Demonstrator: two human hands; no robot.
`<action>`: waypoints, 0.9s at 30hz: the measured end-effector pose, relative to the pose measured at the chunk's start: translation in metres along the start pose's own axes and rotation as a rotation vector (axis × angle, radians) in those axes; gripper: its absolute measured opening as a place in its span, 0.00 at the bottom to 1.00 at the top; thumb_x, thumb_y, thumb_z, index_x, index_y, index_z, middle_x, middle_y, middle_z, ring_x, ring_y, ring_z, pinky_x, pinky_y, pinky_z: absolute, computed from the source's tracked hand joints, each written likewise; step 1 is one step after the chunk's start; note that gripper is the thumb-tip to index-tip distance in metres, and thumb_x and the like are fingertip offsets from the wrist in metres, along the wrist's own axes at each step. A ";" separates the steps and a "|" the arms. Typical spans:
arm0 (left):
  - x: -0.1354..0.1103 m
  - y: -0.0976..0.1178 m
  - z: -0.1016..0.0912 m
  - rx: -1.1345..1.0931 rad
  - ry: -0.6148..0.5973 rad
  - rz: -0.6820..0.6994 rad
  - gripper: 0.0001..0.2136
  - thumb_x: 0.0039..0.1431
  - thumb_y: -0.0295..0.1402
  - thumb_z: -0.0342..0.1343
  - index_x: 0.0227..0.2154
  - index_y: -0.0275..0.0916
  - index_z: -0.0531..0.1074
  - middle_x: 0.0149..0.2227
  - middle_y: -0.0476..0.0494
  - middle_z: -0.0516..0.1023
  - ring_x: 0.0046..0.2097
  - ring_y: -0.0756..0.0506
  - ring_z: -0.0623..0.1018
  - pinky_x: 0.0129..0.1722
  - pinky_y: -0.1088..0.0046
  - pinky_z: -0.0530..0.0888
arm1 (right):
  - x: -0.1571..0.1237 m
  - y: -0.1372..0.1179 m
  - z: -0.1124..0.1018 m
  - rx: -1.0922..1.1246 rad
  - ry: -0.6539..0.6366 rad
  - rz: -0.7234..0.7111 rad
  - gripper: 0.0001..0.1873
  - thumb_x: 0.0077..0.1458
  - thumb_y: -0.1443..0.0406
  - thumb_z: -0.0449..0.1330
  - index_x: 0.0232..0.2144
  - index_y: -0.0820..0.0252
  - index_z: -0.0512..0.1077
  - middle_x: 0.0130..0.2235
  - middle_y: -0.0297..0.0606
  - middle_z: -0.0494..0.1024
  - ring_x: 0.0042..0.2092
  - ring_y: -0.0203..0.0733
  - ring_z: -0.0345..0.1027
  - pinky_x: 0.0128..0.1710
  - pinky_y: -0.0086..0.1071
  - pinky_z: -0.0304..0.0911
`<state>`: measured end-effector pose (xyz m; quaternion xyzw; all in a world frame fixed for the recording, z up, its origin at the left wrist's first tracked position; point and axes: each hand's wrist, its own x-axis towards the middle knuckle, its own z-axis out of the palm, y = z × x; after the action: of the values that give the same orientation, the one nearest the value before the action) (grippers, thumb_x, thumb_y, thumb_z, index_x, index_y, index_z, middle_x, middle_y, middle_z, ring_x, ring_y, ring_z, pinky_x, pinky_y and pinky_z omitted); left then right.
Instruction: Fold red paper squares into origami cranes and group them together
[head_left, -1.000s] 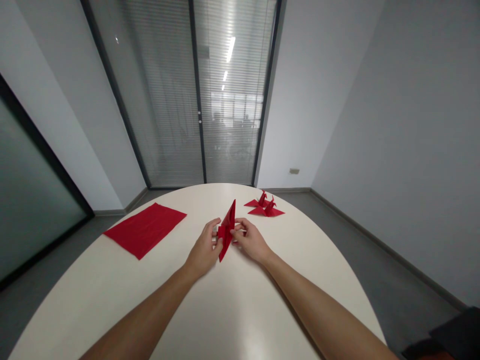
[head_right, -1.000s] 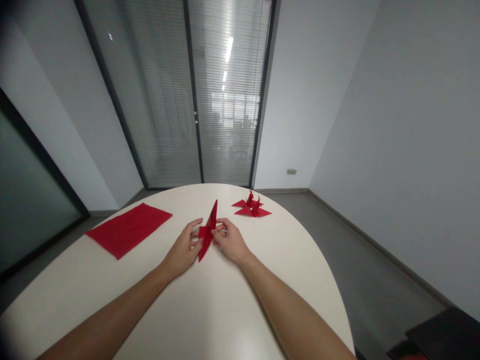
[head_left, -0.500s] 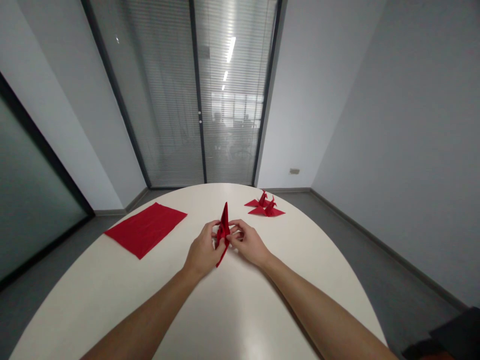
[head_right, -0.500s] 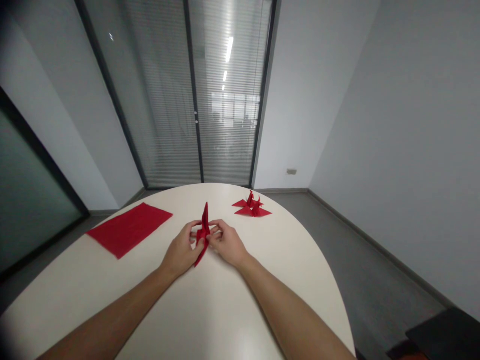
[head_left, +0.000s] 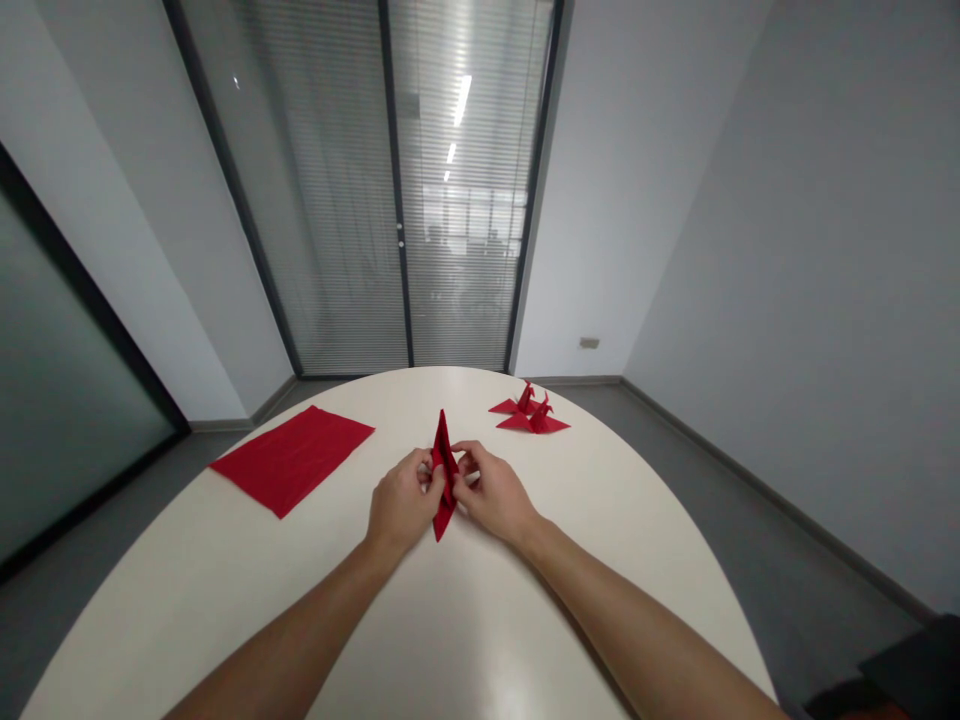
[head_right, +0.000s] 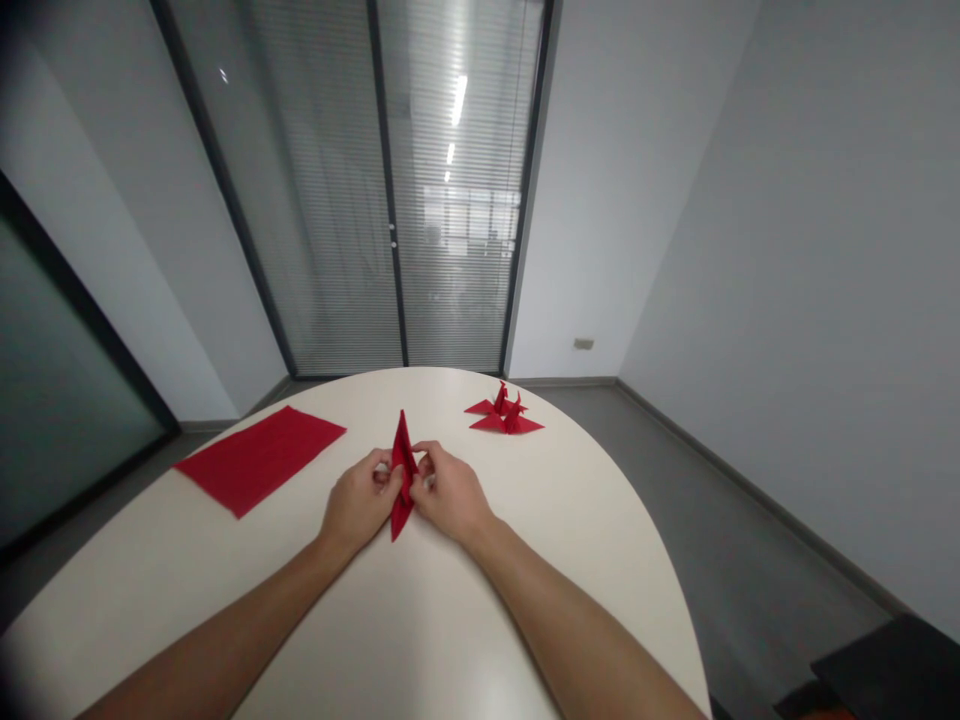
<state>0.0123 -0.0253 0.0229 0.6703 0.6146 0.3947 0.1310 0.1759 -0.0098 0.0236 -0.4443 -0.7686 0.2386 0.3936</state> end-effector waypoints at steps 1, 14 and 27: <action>0.001 -0.001 0.001 -0.020 0.001 -0.007 0.04 0.63 0.36 0.53 0.35 0.45 0.71 0.32 0.50 0.82 0.35 0.45 0.82 0.33 0.74 0.69 | 0.000 0.000 0.000 -0.021 0.017 0.013 0.20 0.57 0.68 0.57 0.52 0.53 0.66 0.35 0.32 0.77 0.32 0.37 0.70 0.34 0.29 0.64; 0.009 -0.025 0.014 -0.182 0.089 -0.113 0.14 0.60 0.31 0.56 0.49 0.43 0.66 0.47 0.41 0.81 0.40 0.44 0.82 0.40 0.70 0.75 | 0.002 0.004 -0.006 -0.220 0.058 0.054 0.13 0.58 0.69 0.55 0.45 0.54 0.70 0.31 0.30 0.76 0.30 0.37 0.67 0.32 0.29 0.54; 0.011 -0.030 0.010 -0.216 0.042 -0.039 0.13 0.58 0.26 0.53 0.46 0.40 0.70 0.44 0.43 0.81 0.40 0.45 0.80 0.41 0.69 0.75 | 0.004 0.009 -0.007 -0.206 0.179 0.079 0.04 0.57 0.67 0.56 0.34 0.55 0.70 0.32 0.33 0.76 0.32 0.39 0.67 0.33 0.31 0.58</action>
<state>-0.0029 -0.0053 0.0004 0.6319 0.5839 0.4701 0.1971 0.1843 -0.0019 0.0227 -0.5320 -0.7326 0.1330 0.4031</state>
